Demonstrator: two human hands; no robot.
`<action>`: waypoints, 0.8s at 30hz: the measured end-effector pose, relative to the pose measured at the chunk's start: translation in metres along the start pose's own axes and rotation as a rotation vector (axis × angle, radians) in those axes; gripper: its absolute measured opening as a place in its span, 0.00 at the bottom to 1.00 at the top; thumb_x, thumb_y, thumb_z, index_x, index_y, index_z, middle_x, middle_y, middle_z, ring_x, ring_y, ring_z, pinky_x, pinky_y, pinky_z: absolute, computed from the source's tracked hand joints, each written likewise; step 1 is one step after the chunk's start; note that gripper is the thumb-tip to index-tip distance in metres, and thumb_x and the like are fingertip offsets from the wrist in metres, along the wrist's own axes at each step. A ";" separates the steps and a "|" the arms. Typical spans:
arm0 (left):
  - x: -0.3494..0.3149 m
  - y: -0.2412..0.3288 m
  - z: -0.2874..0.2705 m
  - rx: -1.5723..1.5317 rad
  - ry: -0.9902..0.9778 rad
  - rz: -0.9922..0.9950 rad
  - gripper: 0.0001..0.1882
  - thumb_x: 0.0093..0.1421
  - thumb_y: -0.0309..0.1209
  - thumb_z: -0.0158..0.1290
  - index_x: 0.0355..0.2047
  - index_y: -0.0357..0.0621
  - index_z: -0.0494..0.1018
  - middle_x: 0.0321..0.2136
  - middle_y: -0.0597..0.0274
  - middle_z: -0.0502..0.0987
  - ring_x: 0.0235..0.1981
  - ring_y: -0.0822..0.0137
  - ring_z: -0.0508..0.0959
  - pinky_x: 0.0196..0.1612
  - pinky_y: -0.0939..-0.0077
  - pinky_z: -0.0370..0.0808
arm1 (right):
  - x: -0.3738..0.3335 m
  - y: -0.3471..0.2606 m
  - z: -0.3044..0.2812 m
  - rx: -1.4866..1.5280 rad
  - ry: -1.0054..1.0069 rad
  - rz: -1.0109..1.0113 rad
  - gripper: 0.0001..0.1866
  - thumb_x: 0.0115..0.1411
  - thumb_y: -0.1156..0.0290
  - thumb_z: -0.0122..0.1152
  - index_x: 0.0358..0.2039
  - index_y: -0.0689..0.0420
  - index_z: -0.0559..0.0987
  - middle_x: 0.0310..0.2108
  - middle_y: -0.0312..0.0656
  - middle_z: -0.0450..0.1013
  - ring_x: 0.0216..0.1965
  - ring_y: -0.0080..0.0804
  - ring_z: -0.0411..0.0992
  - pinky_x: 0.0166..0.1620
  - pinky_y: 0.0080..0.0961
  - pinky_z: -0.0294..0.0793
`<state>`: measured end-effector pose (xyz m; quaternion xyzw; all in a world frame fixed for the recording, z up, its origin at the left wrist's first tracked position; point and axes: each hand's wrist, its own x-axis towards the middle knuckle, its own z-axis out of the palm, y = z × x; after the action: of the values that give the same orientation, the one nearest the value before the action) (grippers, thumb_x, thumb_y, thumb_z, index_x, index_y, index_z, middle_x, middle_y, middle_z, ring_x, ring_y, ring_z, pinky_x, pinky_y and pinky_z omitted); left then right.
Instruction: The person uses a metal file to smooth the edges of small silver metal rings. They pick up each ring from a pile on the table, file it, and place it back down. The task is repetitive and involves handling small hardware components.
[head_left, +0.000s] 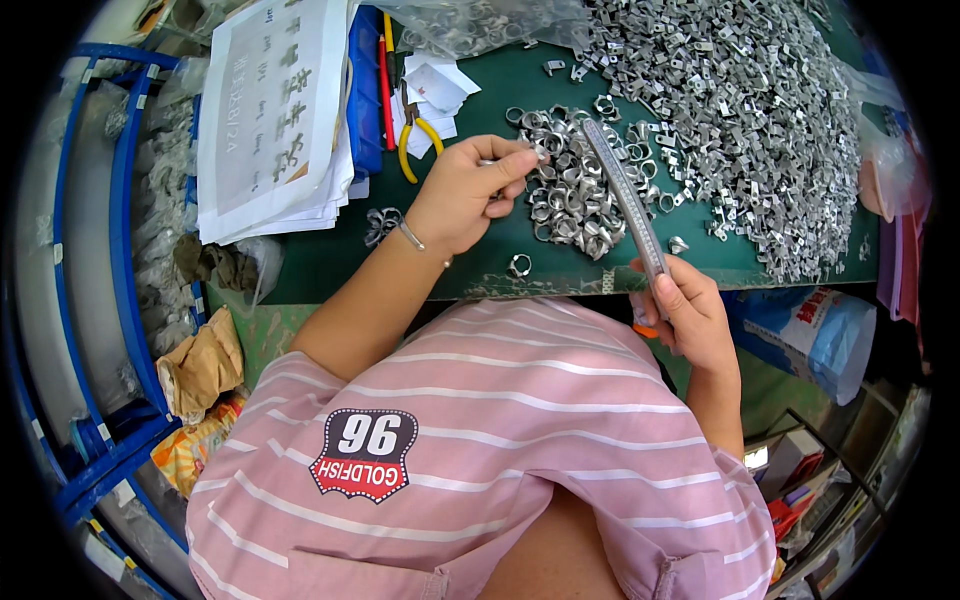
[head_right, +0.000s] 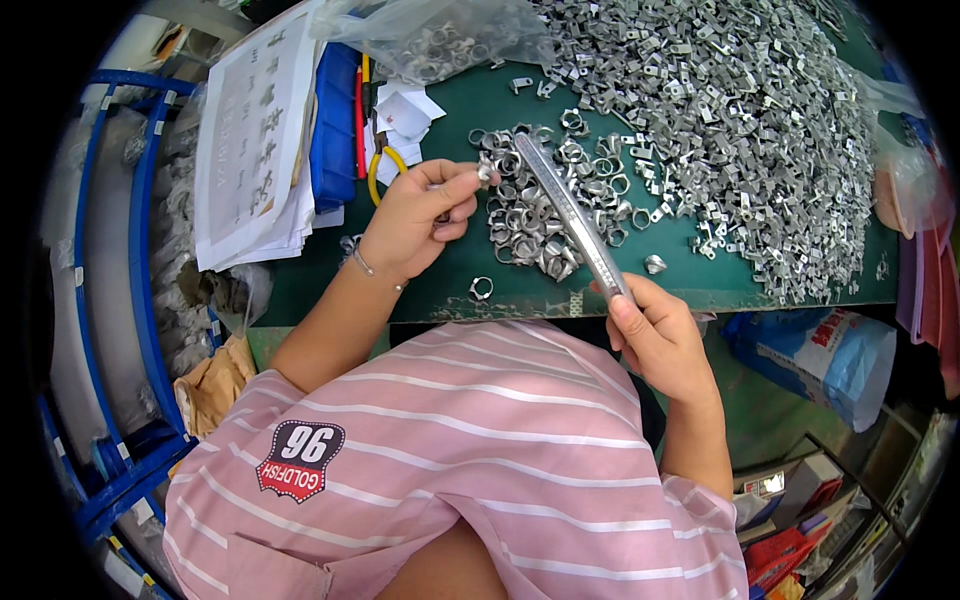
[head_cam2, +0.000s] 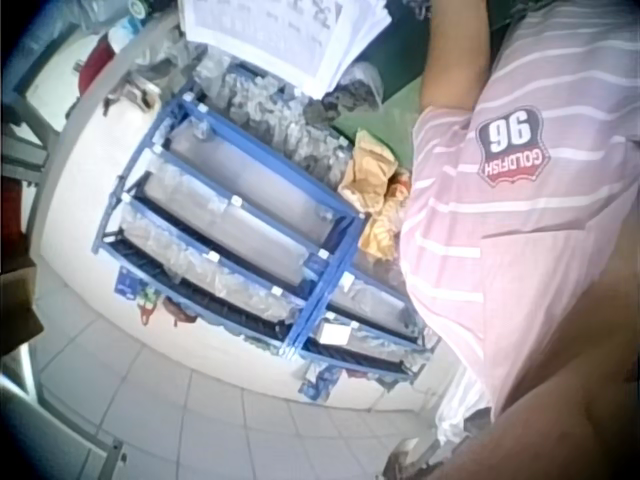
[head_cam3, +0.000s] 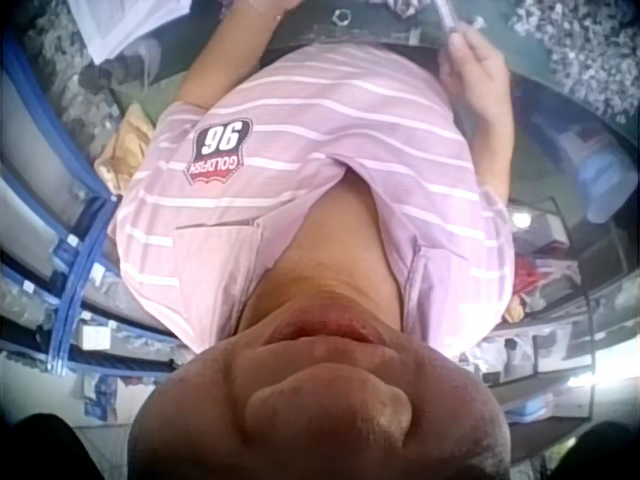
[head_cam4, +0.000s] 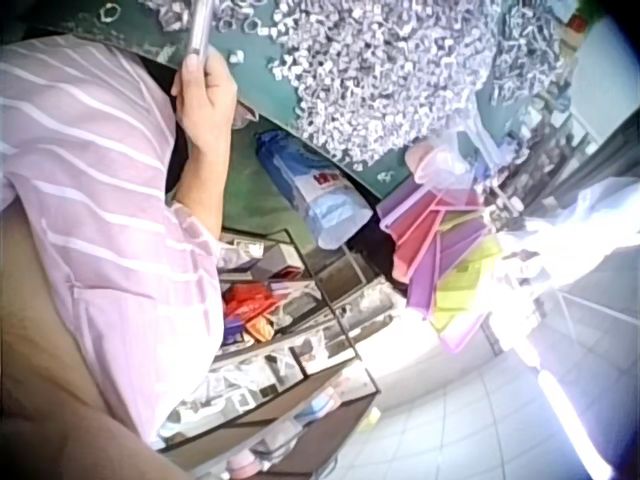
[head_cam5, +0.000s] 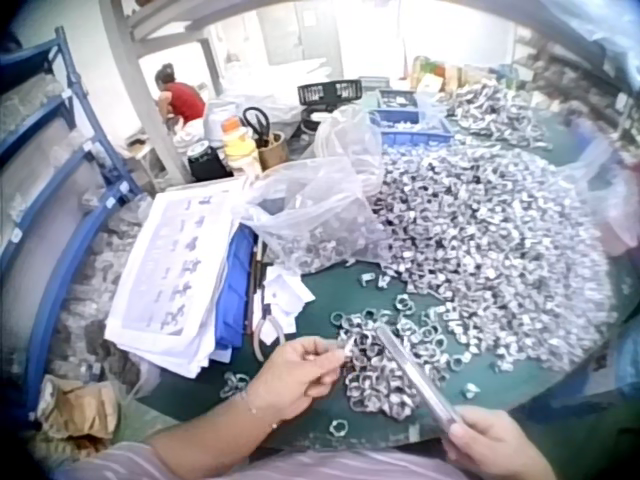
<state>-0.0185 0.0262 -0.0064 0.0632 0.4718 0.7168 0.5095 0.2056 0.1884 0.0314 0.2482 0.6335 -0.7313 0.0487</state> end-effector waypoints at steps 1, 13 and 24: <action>-0.003 0.003 0.005 -0.103 -0.009 -0.060 0.10 0.60 0.28 0.45 0.42 0.42 0.67 0.33 0.57 0.72 0.22 0.82 0.61 0.16 0.95 0.55 | 0.000 0.000 0.001 0.004 -0.005 0.001 0.16 0.61 0.62 0.45 0.43 0.61 0.71 0.15 0.30 0.63 0.12 0.10 0.54 0.15 0.09 0.51; -0.012 -0.002 0.001 -0.580 -0.226 -0.060 0.12 0.62 0.30 0.42 0.45 0.40 0.65 0.38 0.56 0.66 0.30 0.76 0.65 0.26 0.89 0.64 | 0.002 -0.001 0.004 -0.005 -0.036 0.032 0.16 0.61 0.63 0.46 0.43 0.61 0.71 0.16 0.30 0.63 0.14 0.10 0.56 0.17 0.10 0.53; -0.013 0.001 0.006 -0.529 -0.033 -0.010 0.09 0.60 0.28 0.46 0.38 0.37 0.68 0.33 0.57 0.72 0.34 0.70 0.73 0.28 0.85 0.71 | 0.003 0.002 0.007 -0.173 -0.056 -0.006 0.16 0.60 0.65 0.48 0.42 0.64 0.71 0.21 0.31 0.65 0.22 0.15 0.62 0.26 0.14 0.62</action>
<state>-0.0094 0.0193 0.0028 -0.0626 0.2598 0.8117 0.5194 0.2016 0.1819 0.0292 0.2207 0.6932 -0.6808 0.0856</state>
